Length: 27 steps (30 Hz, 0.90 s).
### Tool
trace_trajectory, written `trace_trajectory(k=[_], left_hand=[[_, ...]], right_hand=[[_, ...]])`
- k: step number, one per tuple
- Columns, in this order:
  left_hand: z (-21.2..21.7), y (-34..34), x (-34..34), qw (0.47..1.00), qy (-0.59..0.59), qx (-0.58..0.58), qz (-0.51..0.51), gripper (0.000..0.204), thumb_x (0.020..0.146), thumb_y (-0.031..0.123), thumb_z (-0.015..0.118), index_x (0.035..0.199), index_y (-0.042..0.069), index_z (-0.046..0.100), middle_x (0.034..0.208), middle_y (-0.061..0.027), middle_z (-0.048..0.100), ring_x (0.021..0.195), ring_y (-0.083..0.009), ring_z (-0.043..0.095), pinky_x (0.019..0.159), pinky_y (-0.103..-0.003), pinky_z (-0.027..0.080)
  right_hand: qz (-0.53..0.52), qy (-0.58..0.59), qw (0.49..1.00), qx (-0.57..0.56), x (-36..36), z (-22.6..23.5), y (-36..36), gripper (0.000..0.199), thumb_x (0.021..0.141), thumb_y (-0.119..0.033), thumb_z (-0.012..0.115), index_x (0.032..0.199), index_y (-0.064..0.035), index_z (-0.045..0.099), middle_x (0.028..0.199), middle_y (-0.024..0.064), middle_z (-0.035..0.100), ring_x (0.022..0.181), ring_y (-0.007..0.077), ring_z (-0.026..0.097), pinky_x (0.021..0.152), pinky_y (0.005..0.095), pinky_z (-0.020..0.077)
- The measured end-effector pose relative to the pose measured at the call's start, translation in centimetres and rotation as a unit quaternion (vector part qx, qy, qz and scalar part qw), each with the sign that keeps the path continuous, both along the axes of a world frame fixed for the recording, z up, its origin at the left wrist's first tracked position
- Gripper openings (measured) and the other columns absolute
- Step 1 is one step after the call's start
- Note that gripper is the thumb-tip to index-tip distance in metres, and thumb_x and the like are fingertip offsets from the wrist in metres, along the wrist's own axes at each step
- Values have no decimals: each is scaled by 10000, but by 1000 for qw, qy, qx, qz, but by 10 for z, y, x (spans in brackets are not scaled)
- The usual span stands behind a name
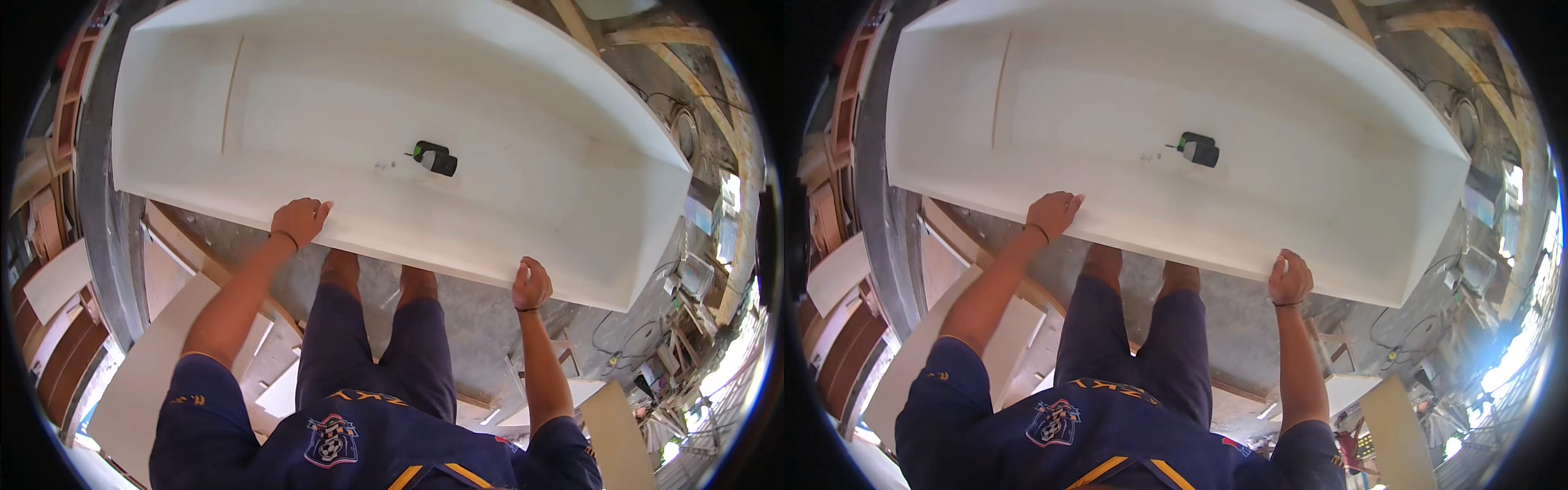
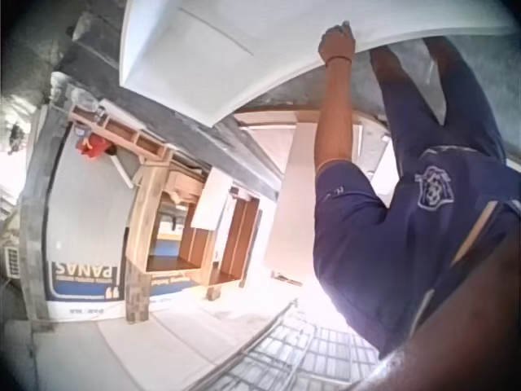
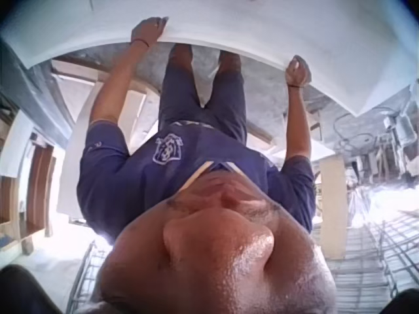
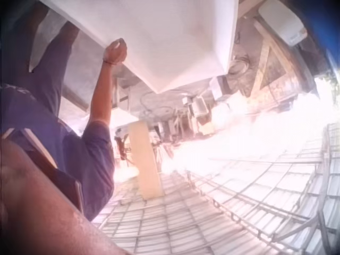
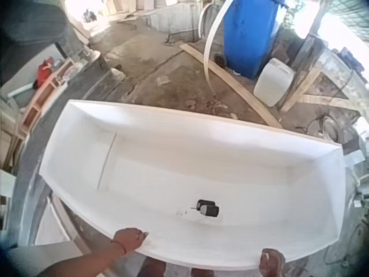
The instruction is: The person holds a bracket against a wooden panel and uses an electric drill to drive a screw into the surface, then repeats the process for a second bracket.
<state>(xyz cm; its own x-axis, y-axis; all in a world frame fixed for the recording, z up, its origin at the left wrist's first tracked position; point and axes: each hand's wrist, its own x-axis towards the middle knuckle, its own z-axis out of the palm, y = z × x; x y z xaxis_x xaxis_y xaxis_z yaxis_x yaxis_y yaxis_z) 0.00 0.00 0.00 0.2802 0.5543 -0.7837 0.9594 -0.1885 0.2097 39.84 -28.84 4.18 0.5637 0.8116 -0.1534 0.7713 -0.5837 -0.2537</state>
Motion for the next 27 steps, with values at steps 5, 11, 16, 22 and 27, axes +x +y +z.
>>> trace_trajectory(k=[5,11,16,22,27], left_hand=[[22,-23,-43,972,-57,210,88,248,911,317,522,868,105,645,873,-36,656,794,-221,656,708,-373,513],[22,-18,-27,969,-39,242,39,250,888,264,487,840,58,621,900,-121,656,859,-329,629,736,-445,495],[-31,-11,-69,905,-96,400,-105,300,906,258,538,1015,15,677,1151,-194,595,1176,-368,486,951,-471,440],[38,-131,-58,888,-223,363,-175,407,852,327,612,1126,31,663,1278,-271,515,1234,-419,433,1064,-510,323],[1,-178,-130,931,-158,105,-311,342,867,303,580,1050,32,679,1165,-278,583,1126,-429,527,987,-490,403]], right_hand=[[23,-6,998,58,-45,-13,1,158,813,-197,622,916,-98,690,891,88,694,831,294,652,738,395,512],[-7,-62,987,146,-35,-17,-8,135,770,-173,672,881,-96,677,896,82,687,840,313,641,761,425,492],[-42,33,978,202,-103,7,22,293,819,-230,608,1066,-73,622,1094,158,611,1051,346,569,884,455,447],[-139,310,941,-1,-201,72,-174,394,884,-340,564,1186,-94,617,1139,202,631,1083,394,575,948,450,445],[-399,282,834,-256,-271,44,-386,526,768,-311,598,1252,-109,568,991,246,669,941,383,651,822,461,516]])
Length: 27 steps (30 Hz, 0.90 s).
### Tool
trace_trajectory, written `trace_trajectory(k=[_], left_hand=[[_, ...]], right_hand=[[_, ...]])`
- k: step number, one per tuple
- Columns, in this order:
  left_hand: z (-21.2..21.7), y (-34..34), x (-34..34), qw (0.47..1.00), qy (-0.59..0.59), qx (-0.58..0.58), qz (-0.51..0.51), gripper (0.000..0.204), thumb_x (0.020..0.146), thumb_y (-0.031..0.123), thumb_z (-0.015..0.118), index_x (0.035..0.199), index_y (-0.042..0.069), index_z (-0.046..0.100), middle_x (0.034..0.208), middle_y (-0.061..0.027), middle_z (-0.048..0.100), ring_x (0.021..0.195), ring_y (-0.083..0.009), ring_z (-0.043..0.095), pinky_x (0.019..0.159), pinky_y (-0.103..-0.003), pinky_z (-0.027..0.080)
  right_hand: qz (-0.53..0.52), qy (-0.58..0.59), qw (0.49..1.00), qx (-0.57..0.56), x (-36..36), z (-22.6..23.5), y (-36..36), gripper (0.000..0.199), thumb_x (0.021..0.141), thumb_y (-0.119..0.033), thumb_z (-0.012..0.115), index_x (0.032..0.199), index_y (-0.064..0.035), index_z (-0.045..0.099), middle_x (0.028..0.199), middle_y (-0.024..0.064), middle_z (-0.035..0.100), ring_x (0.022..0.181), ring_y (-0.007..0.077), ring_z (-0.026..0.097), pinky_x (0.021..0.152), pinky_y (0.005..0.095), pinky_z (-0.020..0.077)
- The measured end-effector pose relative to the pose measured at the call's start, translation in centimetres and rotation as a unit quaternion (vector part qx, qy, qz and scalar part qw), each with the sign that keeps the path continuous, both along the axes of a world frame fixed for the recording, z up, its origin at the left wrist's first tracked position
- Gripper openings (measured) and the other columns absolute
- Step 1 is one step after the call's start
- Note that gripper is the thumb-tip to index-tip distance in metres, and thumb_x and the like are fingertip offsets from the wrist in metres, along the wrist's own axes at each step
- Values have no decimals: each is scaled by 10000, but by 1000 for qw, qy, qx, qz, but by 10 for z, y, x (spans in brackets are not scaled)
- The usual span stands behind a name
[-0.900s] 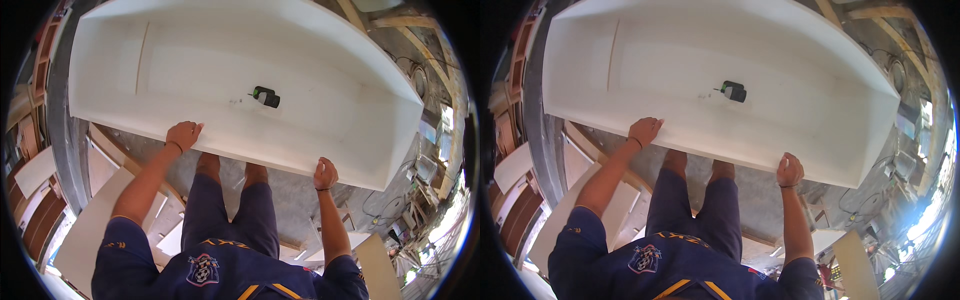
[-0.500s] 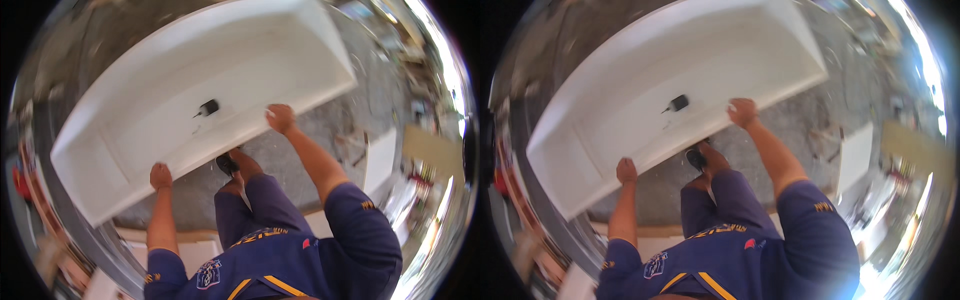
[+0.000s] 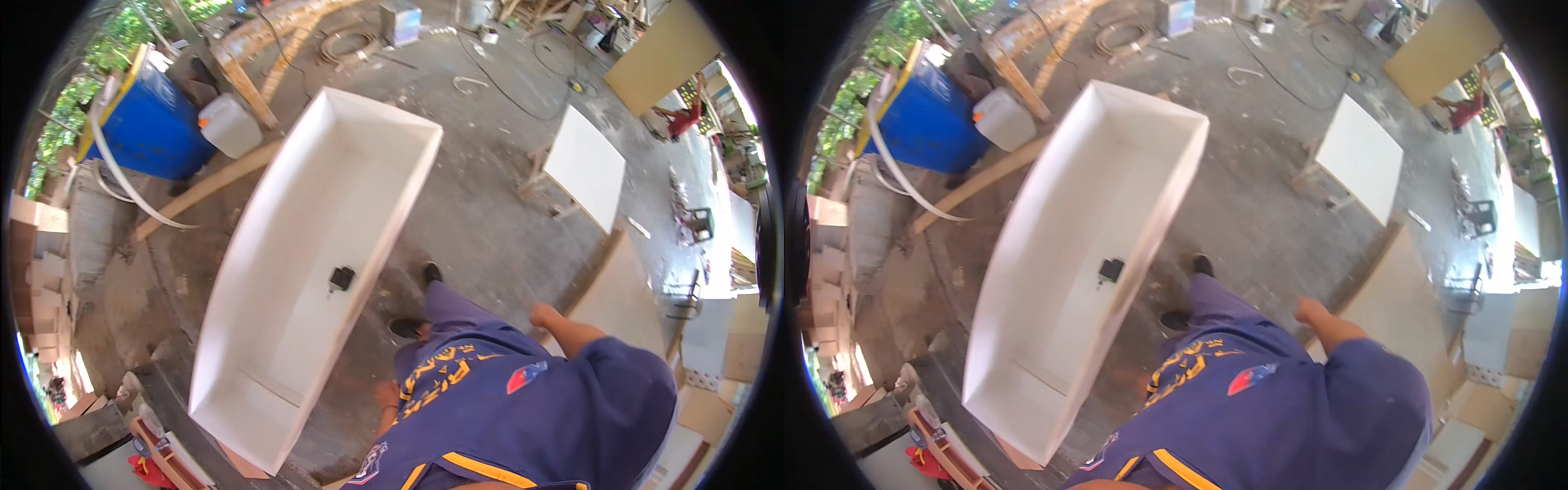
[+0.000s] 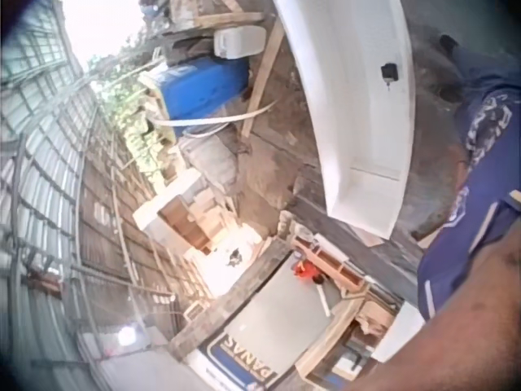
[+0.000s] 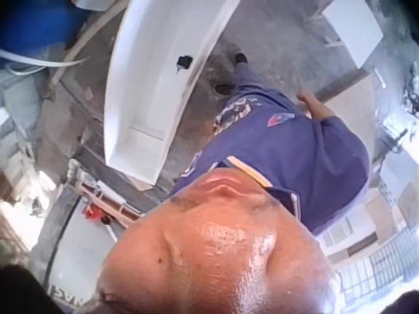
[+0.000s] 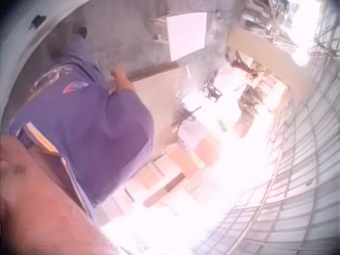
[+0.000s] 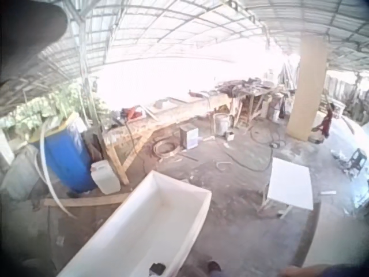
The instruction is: The person holds a bracket against a wooden panel and uses an electric drill to drive a screw into the surface, then repeats the process for a second bracket.
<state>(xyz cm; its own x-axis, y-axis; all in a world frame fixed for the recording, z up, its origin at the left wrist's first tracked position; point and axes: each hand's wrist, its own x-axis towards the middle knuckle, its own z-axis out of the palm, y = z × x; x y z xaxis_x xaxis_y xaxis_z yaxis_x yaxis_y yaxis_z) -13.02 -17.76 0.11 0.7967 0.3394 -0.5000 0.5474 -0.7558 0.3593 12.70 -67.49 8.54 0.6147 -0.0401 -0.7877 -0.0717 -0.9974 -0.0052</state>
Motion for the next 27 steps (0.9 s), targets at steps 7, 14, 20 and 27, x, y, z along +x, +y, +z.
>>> trace_trajectory(k=[7,14,20,27], left_hand=[[87,-8,74,963,219,-156,21,379,903,346,472,1012,50,682,1125,-212,632,1077,-387,588,925,-478,463],[-11,-53,191,962,212,-149,-84,457,929,385,422,1050,25,675,1160,-231,617,1110,-395,574,951,-463,450],[-41,-91,373,986,43,-152,-46,478,940,390,413,1078,11,670,1158,-245,620,1120,-391,576,965,-448,440],[187,-178,606,978,17,-207,31,498,883,441,543,1176,50,639,1185,-199,634,1126,-339,586,981,-399,436]], right_hand=[[-85,64,994,-20,-78,-13,-52,389,763,-383,653,992,-75,720,1001,151,702,982,275,663,854,354,502],[-226,-70,961,144,40,-11,-73,348,815,-305,628,1032,-39,685,969,131,698,887,236,670,756,336,517],[-326,-151,880,310,184,17,-99,313,859,-238,607,1066,-9,656,941,114,696,806,202,676,673,320,529],[-496,-182,750,398,326,50,-128,254,919,-152,566,1118,0,604,922,96,678,745,174,676,541,285,519]])
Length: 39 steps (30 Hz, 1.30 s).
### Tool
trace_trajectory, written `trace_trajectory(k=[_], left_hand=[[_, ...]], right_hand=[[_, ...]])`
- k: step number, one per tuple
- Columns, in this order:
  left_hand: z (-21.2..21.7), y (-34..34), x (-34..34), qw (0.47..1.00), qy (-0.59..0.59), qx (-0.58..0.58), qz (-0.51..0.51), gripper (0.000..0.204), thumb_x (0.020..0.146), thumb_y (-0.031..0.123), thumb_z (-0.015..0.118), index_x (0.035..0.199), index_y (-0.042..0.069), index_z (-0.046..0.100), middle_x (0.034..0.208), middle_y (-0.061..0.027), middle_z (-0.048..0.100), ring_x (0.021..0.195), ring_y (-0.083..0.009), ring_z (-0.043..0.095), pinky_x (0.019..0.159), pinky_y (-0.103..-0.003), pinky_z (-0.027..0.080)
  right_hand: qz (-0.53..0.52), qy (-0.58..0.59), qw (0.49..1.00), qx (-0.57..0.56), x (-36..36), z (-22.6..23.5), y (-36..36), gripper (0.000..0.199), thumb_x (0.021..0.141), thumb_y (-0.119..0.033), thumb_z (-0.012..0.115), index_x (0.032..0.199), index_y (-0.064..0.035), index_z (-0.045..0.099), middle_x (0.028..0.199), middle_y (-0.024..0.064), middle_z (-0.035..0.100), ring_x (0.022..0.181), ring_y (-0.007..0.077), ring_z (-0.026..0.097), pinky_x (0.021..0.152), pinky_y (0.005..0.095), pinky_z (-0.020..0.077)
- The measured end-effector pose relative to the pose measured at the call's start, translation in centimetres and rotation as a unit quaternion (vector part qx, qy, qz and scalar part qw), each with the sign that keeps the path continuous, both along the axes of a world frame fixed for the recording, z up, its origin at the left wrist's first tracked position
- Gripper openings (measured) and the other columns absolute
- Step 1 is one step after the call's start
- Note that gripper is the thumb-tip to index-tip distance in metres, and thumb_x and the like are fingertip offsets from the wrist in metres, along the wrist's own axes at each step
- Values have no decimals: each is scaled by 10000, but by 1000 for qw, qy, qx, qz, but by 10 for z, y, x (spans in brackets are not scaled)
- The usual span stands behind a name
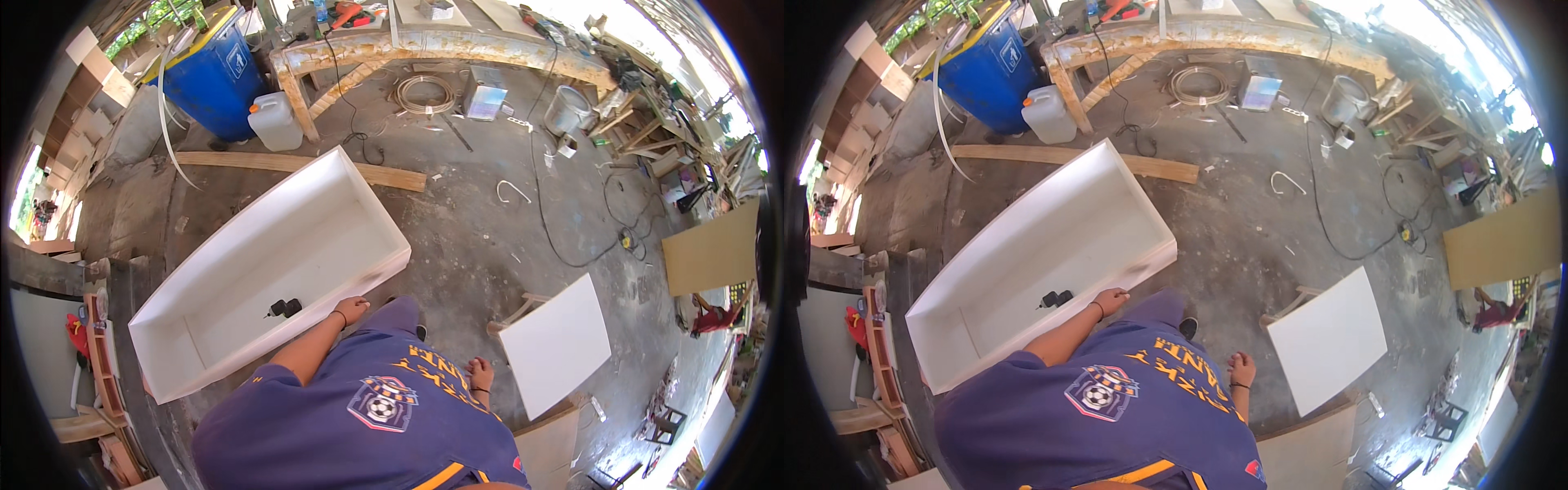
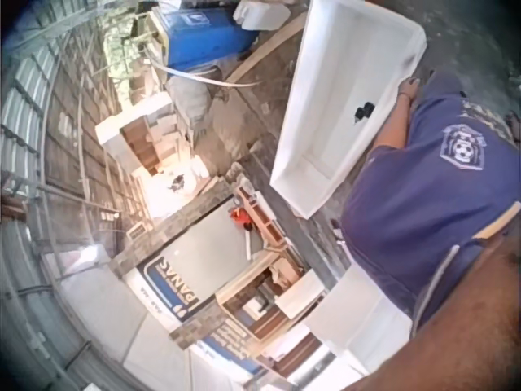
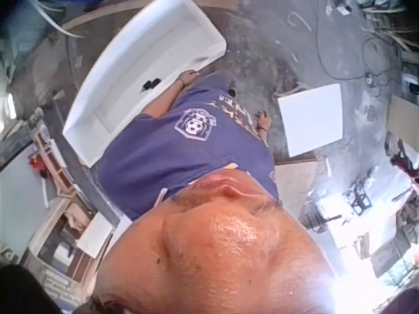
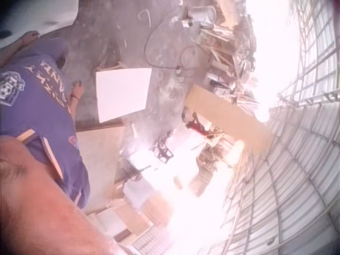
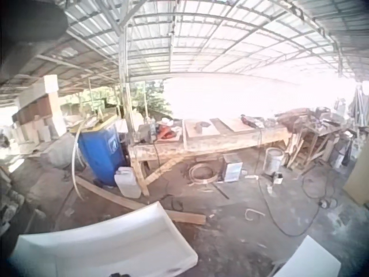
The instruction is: The person holds a bracket against a wooden panel and uses an electric drill to drive a screw into the surface, then repeats the process for a second bracket.
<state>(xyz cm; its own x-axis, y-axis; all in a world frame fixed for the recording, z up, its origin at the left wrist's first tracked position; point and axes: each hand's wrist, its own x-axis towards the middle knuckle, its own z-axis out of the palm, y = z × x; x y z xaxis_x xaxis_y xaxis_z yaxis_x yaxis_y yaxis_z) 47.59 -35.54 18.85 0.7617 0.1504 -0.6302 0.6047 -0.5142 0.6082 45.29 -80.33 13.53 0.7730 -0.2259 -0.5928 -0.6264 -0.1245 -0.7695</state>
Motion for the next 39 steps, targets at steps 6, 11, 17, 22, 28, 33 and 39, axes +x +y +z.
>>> trace_trajectory(k=[6,11,17,22,28,33,39], left_hand=[[-107,14,51,980,152,132,-8,595,890,475,505,1350,97,511,1378,-172,503,1270,-308,487,1058,-429,384],[-189,-26,77,953,230,146,-135,558,891,435,496,1343,109,535,1418,-190,461,1276,-325,489,1098,-451,331],[-87,-29,216,990,140,-17,-31,567,855,433,549,1308,93,566,1318,-204,547,1234,-346,518,1062,-421,388],[-37,-10,262,969,3,51,242,506,892,380,520,1281,61,576,1261,-194,590,1190,-343,551,1030,-395,418],[-161,-68,238,915,48,171,363,472,905,366,488,1207,24,610,1194,-209,623,1109,-363,593,980,-413,437],[-172,-101,405,902,63,58,422,460,906,372,498,1182,25,620,1154,-201,634,1067,-352,601,950,-410,445],[-92,-135,493,830,107,13,547,447,907,378,509,1152,26,631,1106,-191,648,1016,-339,611,914,-405,455]], right_hand=[[-21,9,998,64,123,41,-14,265,939,-161,573,1142,9,579,971,126,671,771,196,676,568,290,530],[55,-20,998,-2,277,53,-17,210,924,-120,572,1078,18,605,889,108,679,752,180,672,559,286,537],[168,-118,979,-10,516,160,64,190,907,-124,589,1020,23,632,814,89,663,680,160,639,587,275,520],[233,-188,953,45,702,189,178,185,905,-117,591,1023,18,636,865,83,663,741,153,646,619,276,532],[294,-233,921,102,884,185,330,185,906,-109,576,1031,5,652,918,79,672,797,150,654,656,270,542],[367,-356,853,104,1067,229,447,176,926,-57,522,1020,-18,666,873,47,678,792,128,653,666,263,542],[416,-373,818,141,1277,275,576,177,937,-25,506,1019,-14,662,939,67,682,848,140,674,683,270,555]])
